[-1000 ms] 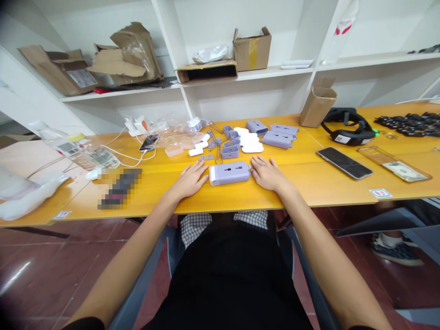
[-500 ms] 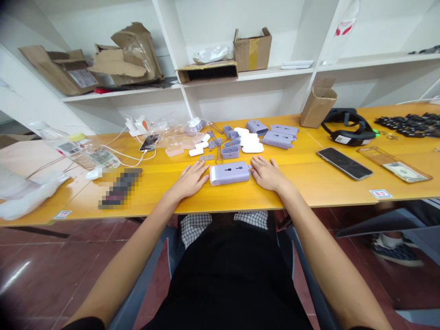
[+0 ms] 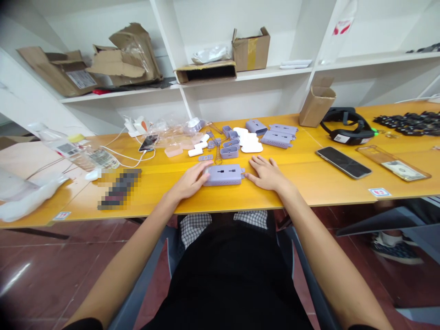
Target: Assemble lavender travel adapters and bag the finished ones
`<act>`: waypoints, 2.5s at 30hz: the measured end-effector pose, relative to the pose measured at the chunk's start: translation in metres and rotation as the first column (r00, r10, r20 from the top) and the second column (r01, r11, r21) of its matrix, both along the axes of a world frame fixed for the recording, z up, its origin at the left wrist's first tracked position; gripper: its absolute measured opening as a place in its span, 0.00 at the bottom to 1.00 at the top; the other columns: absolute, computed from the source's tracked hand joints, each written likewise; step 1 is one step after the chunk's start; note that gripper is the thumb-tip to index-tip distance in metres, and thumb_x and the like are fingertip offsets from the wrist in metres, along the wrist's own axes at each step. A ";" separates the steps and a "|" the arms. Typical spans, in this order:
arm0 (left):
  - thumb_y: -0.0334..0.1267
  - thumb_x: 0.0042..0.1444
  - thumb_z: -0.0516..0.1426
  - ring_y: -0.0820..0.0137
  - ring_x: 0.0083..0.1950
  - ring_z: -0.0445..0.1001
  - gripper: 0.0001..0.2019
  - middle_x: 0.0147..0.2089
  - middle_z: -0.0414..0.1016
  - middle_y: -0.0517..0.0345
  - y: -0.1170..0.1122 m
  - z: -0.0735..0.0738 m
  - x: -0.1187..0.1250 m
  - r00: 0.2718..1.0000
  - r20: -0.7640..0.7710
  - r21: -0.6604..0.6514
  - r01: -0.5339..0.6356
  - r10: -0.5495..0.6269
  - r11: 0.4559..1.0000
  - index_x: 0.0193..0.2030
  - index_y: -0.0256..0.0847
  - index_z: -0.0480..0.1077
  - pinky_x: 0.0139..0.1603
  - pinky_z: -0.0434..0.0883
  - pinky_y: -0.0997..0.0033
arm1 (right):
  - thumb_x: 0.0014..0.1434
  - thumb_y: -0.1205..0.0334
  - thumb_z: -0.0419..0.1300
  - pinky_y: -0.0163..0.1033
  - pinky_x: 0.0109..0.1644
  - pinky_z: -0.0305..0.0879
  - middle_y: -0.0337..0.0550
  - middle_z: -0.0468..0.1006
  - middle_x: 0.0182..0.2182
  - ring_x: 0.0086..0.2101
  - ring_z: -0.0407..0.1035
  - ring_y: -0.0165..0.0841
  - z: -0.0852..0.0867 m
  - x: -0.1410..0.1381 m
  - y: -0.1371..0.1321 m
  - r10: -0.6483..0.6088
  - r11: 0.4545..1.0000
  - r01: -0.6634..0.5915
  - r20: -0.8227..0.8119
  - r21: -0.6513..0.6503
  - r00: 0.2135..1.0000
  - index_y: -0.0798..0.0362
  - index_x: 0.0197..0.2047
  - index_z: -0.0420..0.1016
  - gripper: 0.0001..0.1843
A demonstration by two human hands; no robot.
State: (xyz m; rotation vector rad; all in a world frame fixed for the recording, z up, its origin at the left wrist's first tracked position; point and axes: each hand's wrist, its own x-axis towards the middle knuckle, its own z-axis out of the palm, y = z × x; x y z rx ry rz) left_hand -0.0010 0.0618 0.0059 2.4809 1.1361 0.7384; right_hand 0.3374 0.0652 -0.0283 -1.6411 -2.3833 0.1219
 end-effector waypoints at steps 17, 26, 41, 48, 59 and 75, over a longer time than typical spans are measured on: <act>0.50 0.57 0.71 0.48 0.73 0.69 0.38 0.72 0.70 0.47 -0.003 0.002 -0.002 0.993 -0.066 -0.044 0.093 -0.096 0.995 0.73 0.49 0.67 0.76 0.65 0.43 | 0.74 0.42 0.48 0.69 0.77 0.54 0.62 0.58 0.78 0.75 0.54 0.59 -0.004 0.001 0.004 -0.059 0.997 0.061 -0.047 0.052 0.997 0.59 0.78 0.61 0.40; 0.52 0.59 0.70 0.47 0.76 0.66 0.40 0.76 0.68 0.49 -0.004 0.002 0.000 0.990 -0.102 -0.069 0.089 -0.096 0.994 0.76 0.53 0.64 0.78 0.61 0.41 | 0.71 0.48 0.52 0.73 0.74 0.56 0.60 0.57 0.79 0.76 0.51 0.62 0.016 0.007 0.054 -0.074 0.988 0.064 0.062 0.143 0.995 0.55 0.81 0.51 0.42; 0.54 0.60 0.68 0.48 0.72 0.69 0.38 0.73 0.70 0.49 -0.006 0.004 0.004 0.988 -0.132 -0.069 0.075 -0.083 0.995 0.76 0.53 0.65 0.75 0.64 0.43 | 0.70 0.54 0.57 0.57 0.58 0.75 0.51 0.86 0.57 0.50 0.80 0.52 0.021 -0.015 0.009 0.092 0.995 -0.059 -0.472 0.084 0.877 0.52 0.67 0.79 0.26; 0.56 0.64 0.64 0.49 0.72 0.71 0.33 0.73 0.72 0.48 -0.008 0.007 0.004 0.996 -0.021 -0.101 0.081 -0.083 0.992 0.72 0.48 0.67 0.76 0.65 0.44 | 0.69 0.48 0.62 0.59 0.61 0.77 0.50 0.83 0.62 0.56 0.79 0.50 0.016 -0.026 0.000 0.131 0.987 -0.151 -0.767 0.046 0.628 0.50 0.67 0.77 0.28; 0.53 0.60 0.67 0.50 0.69 0.73 0.32 0.69 0.75 0.51 -0.008 0.006 0.004 0.993 -0.054 -0.072 0.101 -0.105 0.992 0.70 0.52 0.68 0.73 0.69 0.43 | 0.69 0.53 0.60 0.59 0.64 0.76 0.48 0.79 0.65 0.60 0.76 0.48 0.012 -0.028 -0.004 0.187 0.978 -0.200 -0.714 0.067 0.674 0.45 0.67 0.77 0.25; 0.53 0.61 0.66 0.50 0.71 0.71 0.33 0.70 0.72 0.50 -0.008 0.004 0.003 0.994 -0.055 -0.108 0.093 -0.099 0.990 0.71 0.52 0.67 0.74 0.67 0.43 | 0.70 0.54 0.58 0.60 0.66 0.72 0.48 0.81 0.63 0.60 0.76 0.48 0.013 -0.030 -0.006 0.194 0.981 -0.163 -0.645 0.108 0.739 0.44 0.69 0.76 0.26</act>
